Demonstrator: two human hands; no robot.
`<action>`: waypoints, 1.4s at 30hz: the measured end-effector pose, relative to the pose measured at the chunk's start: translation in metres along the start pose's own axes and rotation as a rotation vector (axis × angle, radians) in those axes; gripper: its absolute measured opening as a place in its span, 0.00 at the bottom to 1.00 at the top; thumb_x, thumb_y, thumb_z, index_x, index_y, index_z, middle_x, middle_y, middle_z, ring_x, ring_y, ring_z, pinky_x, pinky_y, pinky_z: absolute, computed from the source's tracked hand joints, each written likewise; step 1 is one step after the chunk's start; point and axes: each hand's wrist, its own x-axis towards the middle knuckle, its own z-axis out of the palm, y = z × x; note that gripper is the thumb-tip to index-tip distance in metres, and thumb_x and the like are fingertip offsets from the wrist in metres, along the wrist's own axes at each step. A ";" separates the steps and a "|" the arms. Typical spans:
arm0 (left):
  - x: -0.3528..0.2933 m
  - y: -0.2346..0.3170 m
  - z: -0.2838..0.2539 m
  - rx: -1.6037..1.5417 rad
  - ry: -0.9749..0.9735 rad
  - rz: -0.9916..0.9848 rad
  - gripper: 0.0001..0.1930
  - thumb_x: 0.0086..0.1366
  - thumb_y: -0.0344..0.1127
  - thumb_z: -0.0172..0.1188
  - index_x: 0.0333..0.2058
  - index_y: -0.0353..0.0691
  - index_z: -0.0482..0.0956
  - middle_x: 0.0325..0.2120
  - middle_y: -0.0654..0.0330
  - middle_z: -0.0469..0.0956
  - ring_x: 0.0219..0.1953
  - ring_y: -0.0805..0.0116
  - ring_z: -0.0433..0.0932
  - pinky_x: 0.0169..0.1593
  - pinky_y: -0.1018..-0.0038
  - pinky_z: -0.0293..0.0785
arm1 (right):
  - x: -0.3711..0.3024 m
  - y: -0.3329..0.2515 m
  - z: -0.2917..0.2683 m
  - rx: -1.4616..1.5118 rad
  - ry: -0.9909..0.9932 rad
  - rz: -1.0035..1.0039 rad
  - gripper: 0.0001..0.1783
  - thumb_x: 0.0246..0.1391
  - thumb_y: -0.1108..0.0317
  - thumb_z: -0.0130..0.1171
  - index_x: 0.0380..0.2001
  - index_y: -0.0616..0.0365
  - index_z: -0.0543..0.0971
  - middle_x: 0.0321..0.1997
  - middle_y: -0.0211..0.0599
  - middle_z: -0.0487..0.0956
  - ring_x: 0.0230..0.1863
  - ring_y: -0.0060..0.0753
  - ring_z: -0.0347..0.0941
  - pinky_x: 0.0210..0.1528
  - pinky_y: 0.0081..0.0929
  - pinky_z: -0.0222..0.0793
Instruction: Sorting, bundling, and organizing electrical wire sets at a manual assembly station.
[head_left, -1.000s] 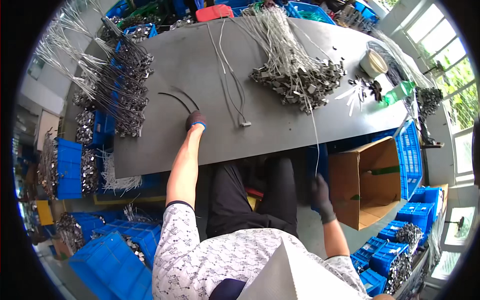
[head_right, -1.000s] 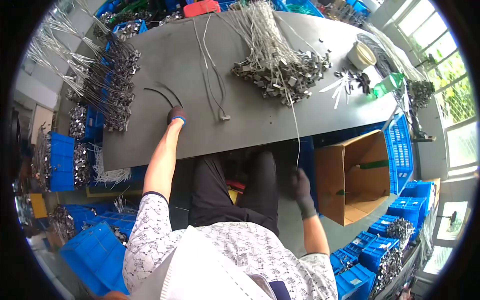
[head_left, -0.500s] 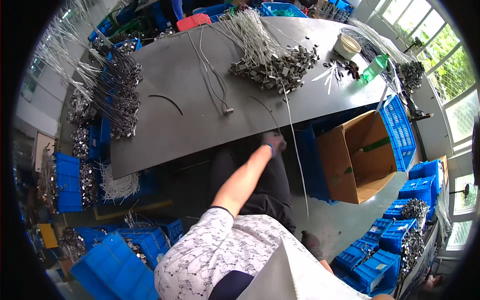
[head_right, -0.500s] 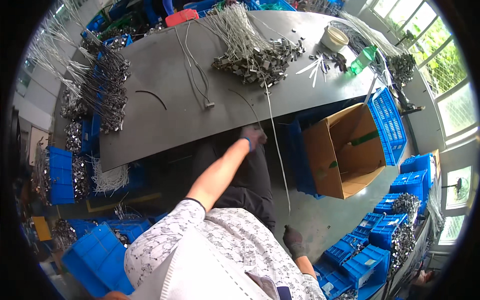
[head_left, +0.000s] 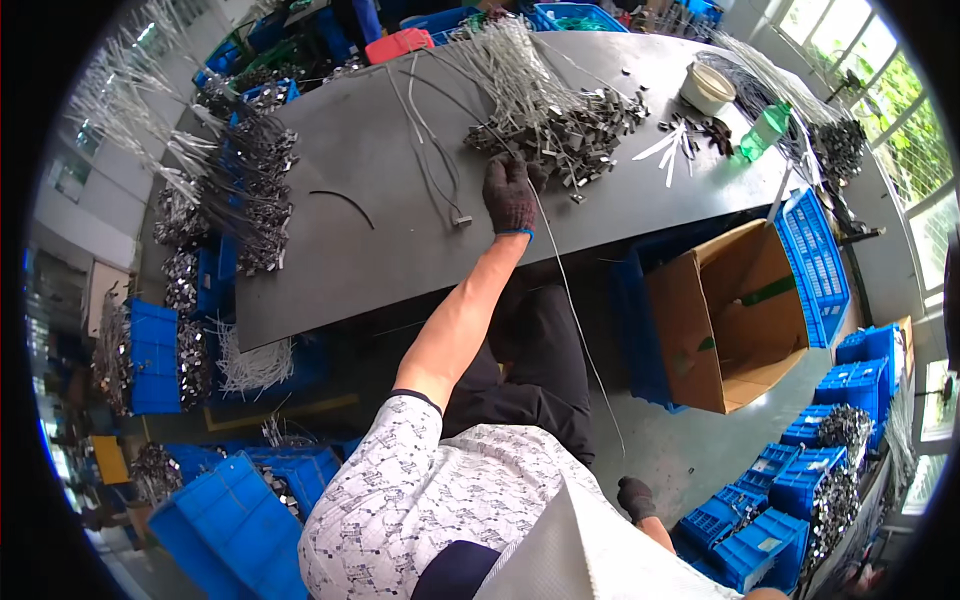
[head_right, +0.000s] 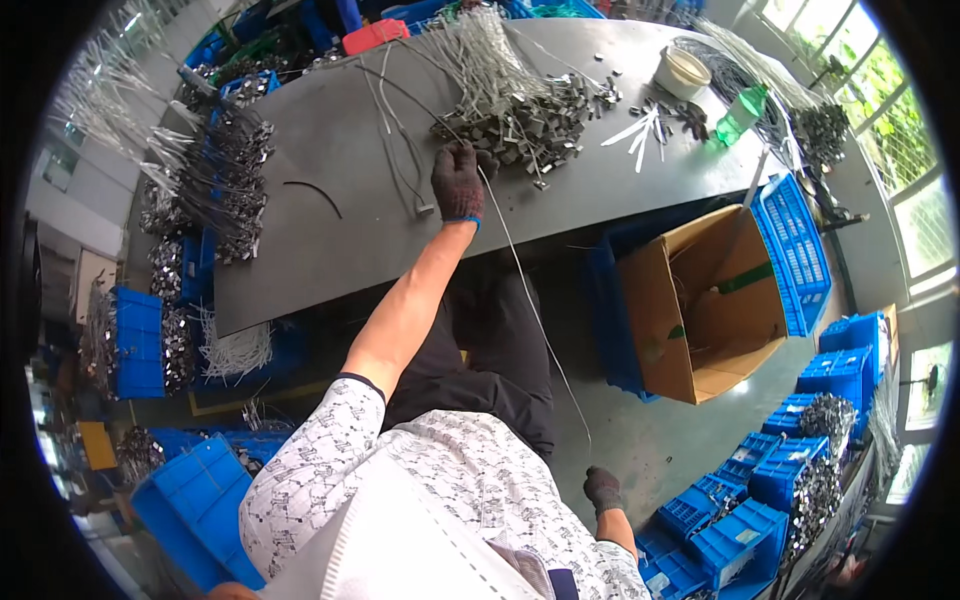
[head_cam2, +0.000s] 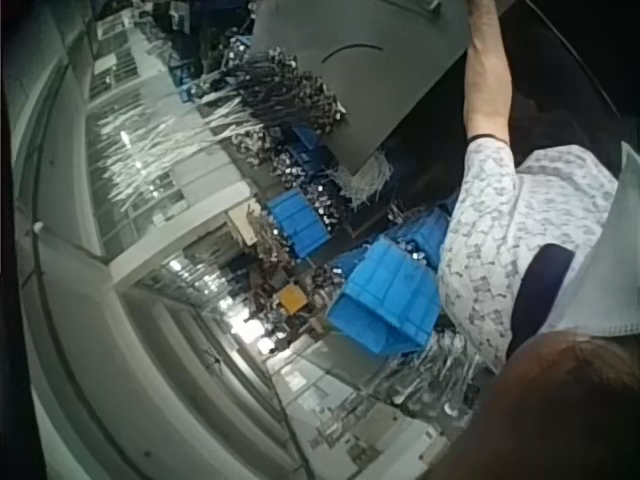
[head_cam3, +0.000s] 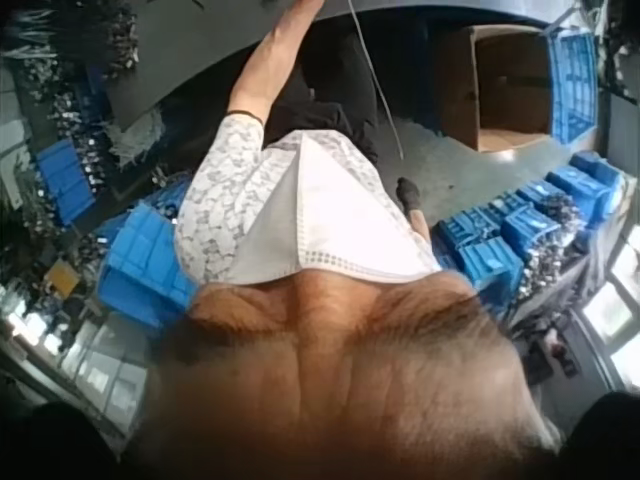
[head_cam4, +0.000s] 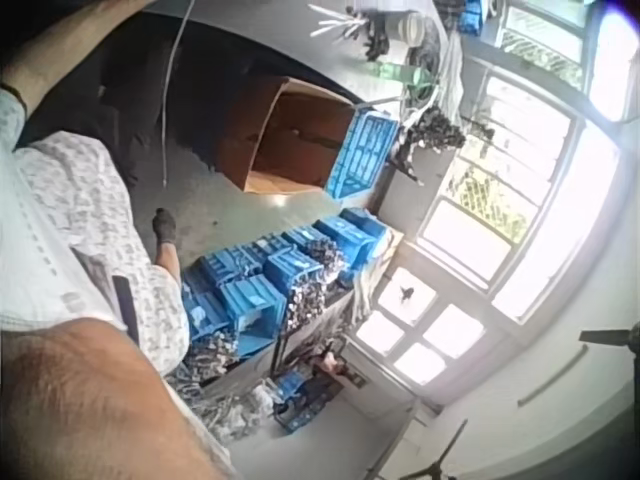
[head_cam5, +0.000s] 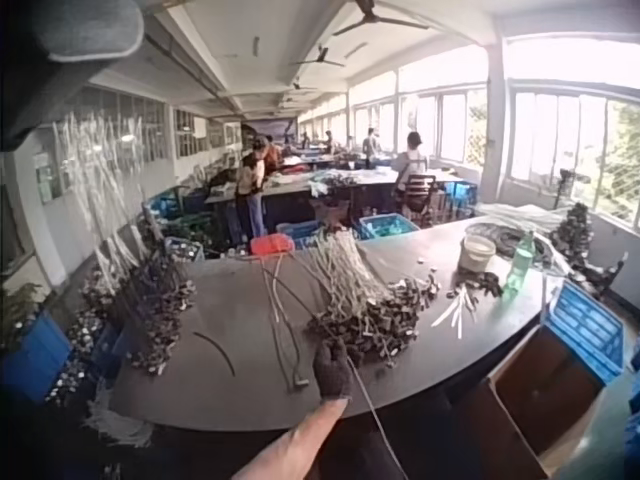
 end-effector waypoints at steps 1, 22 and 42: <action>0.004 -0.004 -0.002 0.020 -0.011 0.003 0.11 0.73 0.38 0.55 0.34 0.38 0.74 0.22 0.59 0.81 0.20 0.69 0.79 0.26 0.71 0.77 | 0.006 -0.003 -0.006 -0.014 0.037 -0.022 0.19 0.56 0.67 0.52 0.50 0.51 0.82 0.47 0.48 0.83 0.49 0.53 0.80 0.50 0.45 0.77; -0.097 -0.058 -0.069 0.275 -0.493 -0.442 0.14 0.65 0.41 0.66 0.28 0.34 0.83 0.22 0.65 0.80 0.27 0.78 0.70 0.33 0.73 0.70 | 0.104 -0.335 -0.304 0.968 0.924 -0.729 0.16 0.66 0.63 0.52 0.46 0.65 0.80 0.42 0.55 0.82 0.47 0.48 0.80 0.48 0.34 0.74; 0.156 -0.076 -0.348 1.596 0.148 -0.337 0.25 0.62 0.53 0.61 0.47 0.39 0.76 0.44 0.41 0.80 0.44 0.42 0.81 0.45 0.50 0.78 | 0.256 -0.455 -0.462 0.389 1.120 -0.189 0.33 0.55 0.51 0.63 0.60 0.58 0.72 0.55 0.57 0.76 0.59 0.60 0.71 0.61 0.45 0.68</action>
